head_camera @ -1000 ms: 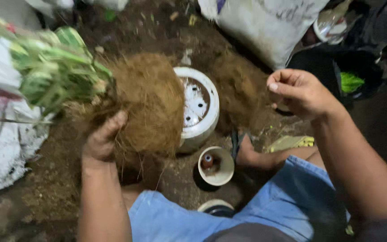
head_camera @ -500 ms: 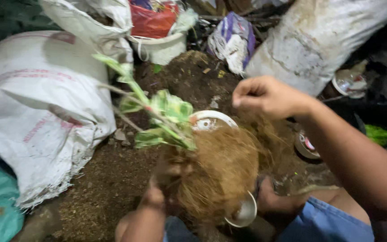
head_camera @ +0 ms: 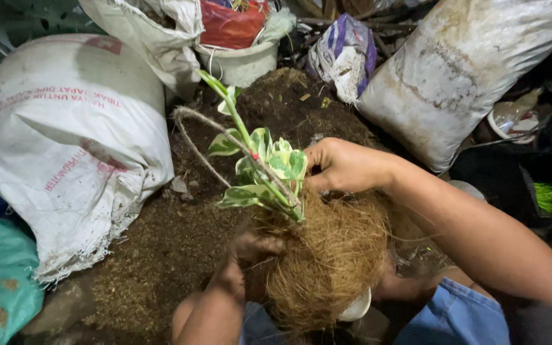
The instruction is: The person wraps a variegated pothos plant with coconut coir, securing it around the base and leaves using their hands. They adjust the coir and the plant repeatedly to ensure it is tightly bound.
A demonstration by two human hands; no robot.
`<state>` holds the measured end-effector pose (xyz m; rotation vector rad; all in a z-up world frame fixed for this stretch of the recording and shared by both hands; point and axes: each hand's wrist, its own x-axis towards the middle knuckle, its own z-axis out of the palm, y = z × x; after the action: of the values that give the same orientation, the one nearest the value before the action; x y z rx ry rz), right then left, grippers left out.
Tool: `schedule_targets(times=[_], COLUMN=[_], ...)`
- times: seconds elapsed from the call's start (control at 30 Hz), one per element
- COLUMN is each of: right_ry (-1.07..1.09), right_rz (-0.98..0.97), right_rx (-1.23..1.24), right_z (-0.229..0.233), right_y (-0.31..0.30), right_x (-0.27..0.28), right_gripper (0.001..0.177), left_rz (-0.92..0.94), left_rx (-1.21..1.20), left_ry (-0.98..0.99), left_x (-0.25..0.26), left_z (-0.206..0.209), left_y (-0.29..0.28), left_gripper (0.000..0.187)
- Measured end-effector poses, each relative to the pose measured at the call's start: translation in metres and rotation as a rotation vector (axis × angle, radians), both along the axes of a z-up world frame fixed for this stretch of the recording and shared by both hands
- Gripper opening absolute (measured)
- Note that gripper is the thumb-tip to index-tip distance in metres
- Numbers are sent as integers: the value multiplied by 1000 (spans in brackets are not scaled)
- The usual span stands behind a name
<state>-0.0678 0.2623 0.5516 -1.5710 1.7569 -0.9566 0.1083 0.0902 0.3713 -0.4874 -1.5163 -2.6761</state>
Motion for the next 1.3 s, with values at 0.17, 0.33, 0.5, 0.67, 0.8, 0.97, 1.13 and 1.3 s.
schedule_targets(times=[0.17,0.33,0.5,0.67,0.8,0.97,1.13,1.3], right_ry=[-723,-183,-1759,-909,-463,-56,325,400], right_rz=[-487,-289,-48,-799,-979,-927,-295,250], right_rx=[-190,-533,-503,-320,-123,113,436,55], right_z=[-76,-225,-314,-321,-317,-294,-232,-107], right_y=[9,23,84,119,121,143,138,104], right_x=[-43,-13,52,40,43,81,137,136], right_gripper=[25,59,24,22,24,20,26,21], left_rz=[-20,61,151,80,-62,721,611,330], left_rx=[82,125,161,335,408,-723,-405,-424], left_ry=[-70,-113,-125,-103,-110,4,-62,-70], left_x=[7,-5,-12,-10,-18,-28,-38,-37], left_z=[-11,-12,-6,-4,-7,-16,-32,-22], left_y=[-19,-58,-88,-92,-94,-104,-104,-80], left_gripper=[70,61,52,45,39,19,21,35])
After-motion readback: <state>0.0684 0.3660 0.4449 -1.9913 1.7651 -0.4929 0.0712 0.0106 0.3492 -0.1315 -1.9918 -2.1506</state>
